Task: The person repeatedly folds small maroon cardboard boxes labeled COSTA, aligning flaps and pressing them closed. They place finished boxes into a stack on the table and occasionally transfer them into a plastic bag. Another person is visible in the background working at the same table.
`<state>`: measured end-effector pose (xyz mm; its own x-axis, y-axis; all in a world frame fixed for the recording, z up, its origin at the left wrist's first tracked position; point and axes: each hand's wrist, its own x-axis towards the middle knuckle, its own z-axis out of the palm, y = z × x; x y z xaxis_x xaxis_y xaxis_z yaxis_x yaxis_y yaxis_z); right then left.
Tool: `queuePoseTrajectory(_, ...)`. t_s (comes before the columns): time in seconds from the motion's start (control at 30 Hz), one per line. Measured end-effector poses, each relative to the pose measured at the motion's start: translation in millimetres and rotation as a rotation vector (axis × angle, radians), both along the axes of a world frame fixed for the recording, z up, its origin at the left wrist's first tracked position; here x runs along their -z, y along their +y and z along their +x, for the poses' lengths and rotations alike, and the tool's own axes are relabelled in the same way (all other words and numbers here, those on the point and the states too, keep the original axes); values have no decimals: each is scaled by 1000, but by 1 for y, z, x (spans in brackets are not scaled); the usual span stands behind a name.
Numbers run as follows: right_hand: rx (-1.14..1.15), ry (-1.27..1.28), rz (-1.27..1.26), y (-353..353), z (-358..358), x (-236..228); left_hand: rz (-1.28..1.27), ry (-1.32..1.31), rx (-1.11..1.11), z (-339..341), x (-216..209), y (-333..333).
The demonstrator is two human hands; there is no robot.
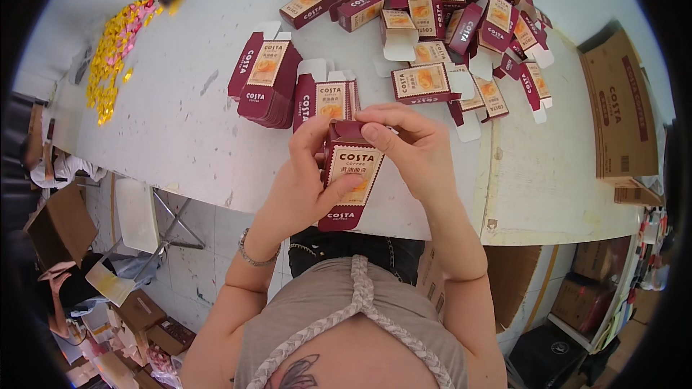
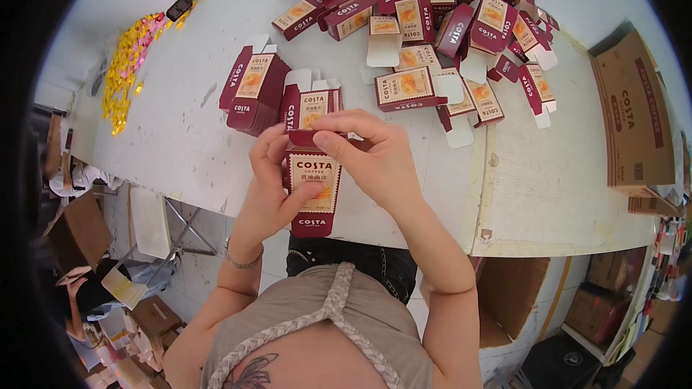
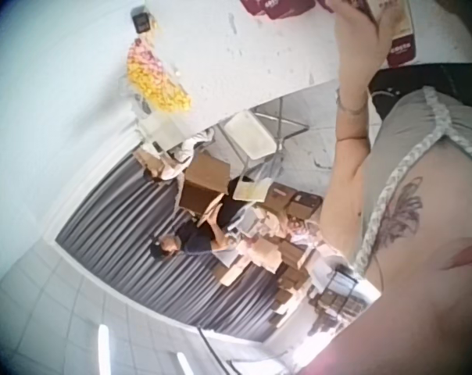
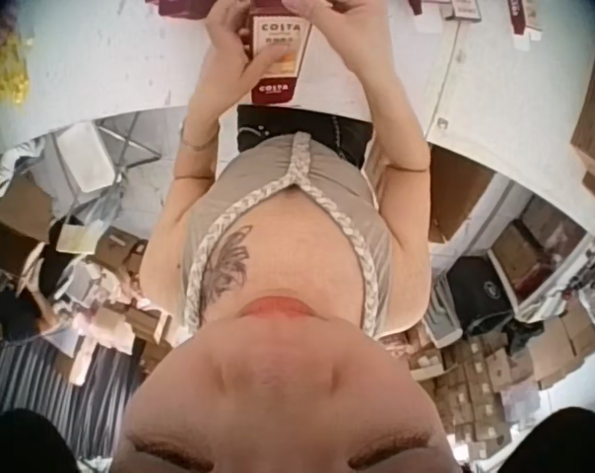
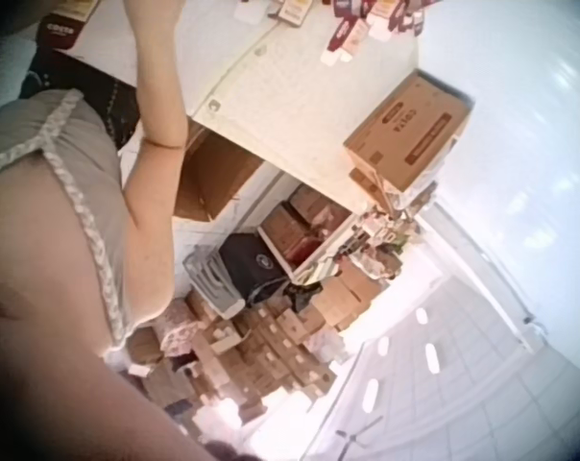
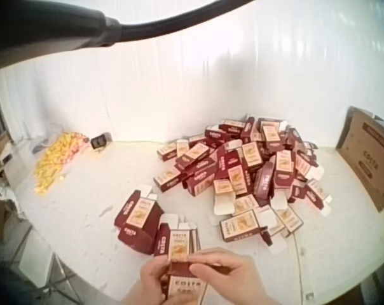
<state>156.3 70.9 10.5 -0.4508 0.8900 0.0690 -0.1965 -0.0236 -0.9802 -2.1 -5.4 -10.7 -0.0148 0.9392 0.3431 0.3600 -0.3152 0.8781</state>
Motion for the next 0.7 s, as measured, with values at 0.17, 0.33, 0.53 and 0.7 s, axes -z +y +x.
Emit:
queuePoseTrajectory(0.17,-123,-156,276,3,12,1,-167,75,75,-12,-11,-5)
queuePoseTrajectory(0.33,-236,-298,88,3,10,4,-206,-52,121,-20,16,-5)
queuePoseTrajectory(0.53,374,-468,271,98,-15,78,93,-472,-269,-36,7,14)
queuePoseTrajectory(0.7,271,-751,335,49,-61,95,-41,-258,-268,-33,27,15)
